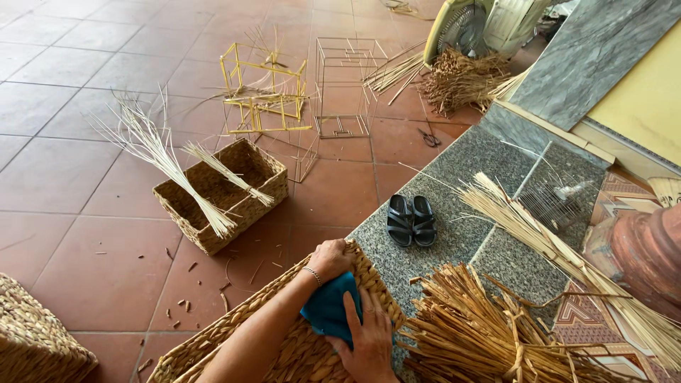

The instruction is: The person wipes the surface of a rectangular woven basket with a blue cloth. They rotate the basket to clean different sides and edges, then briefly use scissors to trim a loose strand before resuming wiping.

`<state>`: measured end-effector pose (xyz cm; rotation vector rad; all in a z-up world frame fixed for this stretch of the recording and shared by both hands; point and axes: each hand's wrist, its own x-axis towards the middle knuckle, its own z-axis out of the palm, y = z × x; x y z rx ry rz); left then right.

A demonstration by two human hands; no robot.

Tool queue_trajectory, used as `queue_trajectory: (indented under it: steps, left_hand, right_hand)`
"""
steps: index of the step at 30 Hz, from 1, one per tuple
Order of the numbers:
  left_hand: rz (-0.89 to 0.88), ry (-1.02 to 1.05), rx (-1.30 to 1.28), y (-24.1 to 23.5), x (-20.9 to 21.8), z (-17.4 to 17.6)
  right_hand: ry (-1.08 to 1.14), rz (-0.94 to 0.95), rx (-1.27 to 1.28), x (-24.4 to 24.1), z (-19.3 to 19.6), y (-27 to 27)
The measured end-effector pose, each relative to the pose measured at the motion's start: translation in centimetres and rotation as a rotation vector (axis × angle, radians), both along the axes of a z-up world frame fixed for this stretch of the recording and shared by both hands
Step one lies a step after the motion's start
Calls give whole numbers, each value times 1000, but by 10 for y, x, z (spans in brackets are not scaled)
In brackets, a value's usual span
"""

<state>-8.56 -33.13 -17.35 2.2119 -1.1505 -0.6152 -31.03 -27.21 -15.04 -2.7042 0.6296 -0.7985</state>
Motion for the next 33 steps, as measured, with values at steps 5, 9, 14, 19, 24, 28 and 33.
queue_trajectory:
  steps: [5,9,14,19,24,28,33]
  left_hand:
    - [3,74,-26,2,5,4]
    - [-54,131,-2,22,8,25]
    - [-63,3,-33,128,24,52]
    - [127,-277,136,299,39,49]
    - [343,-74,50,401,33,14]
    - [637,177,-236,406,33,-21]
    - [779,219,-566,382,53,-50]
  right_hand:
    - [-35,-60,-40,5,-20,-5]
    - [-59,-71,-80,8,-30,-9]
    - [-25,-75,-90,6,-26,-15]
    - [-78,-2,-128,16,-22,-14]
    - [25,-83,-211,36,-19,-23]
    - [156,-153,-161,64,-3,-8]
    - [177,259,-319,72,17,98]
